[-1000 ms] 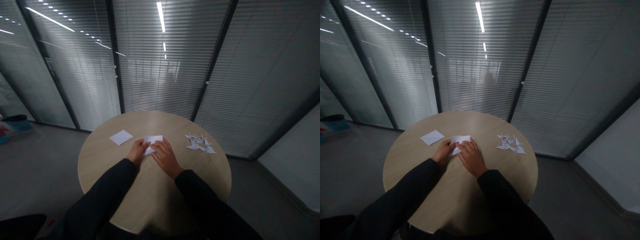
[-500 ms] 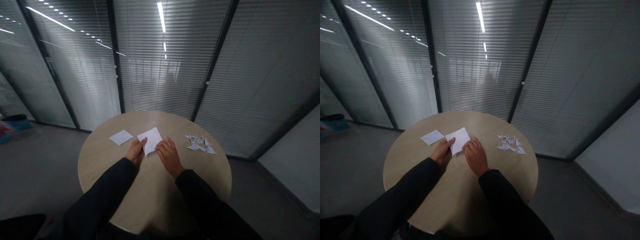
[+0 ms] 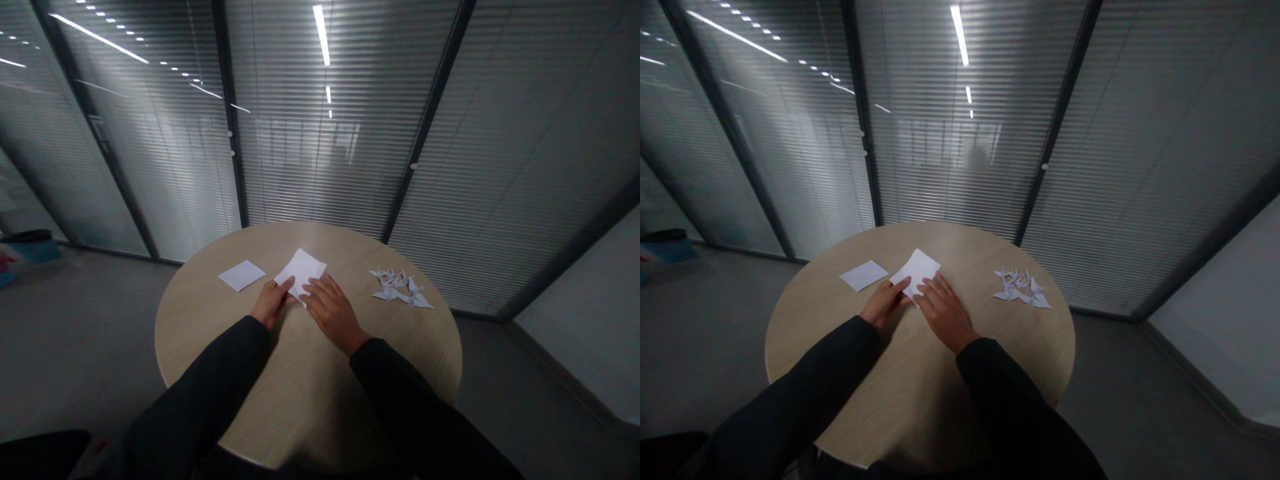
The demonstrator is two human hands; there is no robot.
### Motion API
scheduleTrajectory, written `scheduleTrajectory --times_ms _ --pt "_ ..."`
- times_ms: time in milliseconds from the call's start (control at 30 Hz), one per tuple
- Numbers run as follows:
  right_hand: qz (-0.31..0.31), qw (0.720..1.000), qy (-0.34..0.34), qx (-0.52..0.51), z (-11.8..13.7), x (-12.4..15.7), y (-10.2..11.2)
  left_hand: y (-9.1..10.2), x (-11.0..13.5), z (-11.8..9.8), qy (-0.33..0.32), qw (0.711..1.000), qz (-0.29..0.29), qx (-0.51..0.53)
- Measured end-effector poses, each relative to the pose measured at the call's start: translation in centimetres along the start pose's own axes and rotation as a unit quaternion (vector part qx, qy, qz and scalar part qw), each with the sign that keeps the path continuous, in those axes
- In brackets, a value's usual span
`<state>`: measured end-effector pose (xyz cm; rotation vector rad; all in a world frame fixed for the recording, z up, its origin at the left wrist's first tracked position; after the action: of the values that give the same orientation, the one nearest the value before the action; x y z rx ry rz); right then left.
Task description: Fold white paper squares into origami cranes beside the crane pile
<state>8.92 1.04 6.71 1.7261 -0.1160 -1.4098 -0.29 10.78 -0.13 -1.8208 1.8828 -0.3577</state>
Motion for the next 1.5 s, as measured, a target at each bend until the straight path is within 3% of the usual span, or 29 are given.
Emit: scheduleTrajectory --times_ms 267,367,533,900,1200,1400,1500 --pt "0.009 1.0 0.02 -0.019 0.6 0.1 0.2 -0.6 0.7 0.7 0.074 0.994 -0.015 0.076" --pt "0.006 1.0 0.028 0.002 1.0 0.0 0.4 -1.6 1.2 0.9 0.098 0.989 0.007 0.111" --pt "-0.012 1.0 0.021 0.015 1.0 -0.2 0.6 -2.2 1.2 0.3 0.066 0.991 0.03 0.112" --pt "-0.037 0.981 -0.137 -0.131 -3.5 -0.1 0.3 -2.2 0.9 -0.2 0.025 0.996 0.041 0.077" --pt "-0.035 0.917 -0.323 -0.231 -8.2 0.8 -0.8 -2.7 1.1 0.4 0.051 0.995 0.056 0.07" --pt "-0.101 0.905 -0.347 -0.225 -9.8 1.6 -0.2 -3.1 1.5 0.7 0.057 0.994 0.064 0.061" --pt "-0.082 0.891 -0.367 -0.253 -10.3 1.7 -1.0 -3.2 1.6 1.0 0.06 0.994 0.072 0.058"
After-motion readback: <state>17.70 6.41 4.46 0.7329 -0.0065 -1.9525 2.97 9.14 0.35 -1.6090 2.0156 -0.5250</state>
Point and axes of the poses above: each hand's wrist, its own x-axis away from the middle knuckle, its own y-axis out of the back of the hand, z = x × y, the point moved 10 cm from there along -x, towards the middle knuckle, and after that the axes turned 15 degrees about -y, right-handed, at the moved point
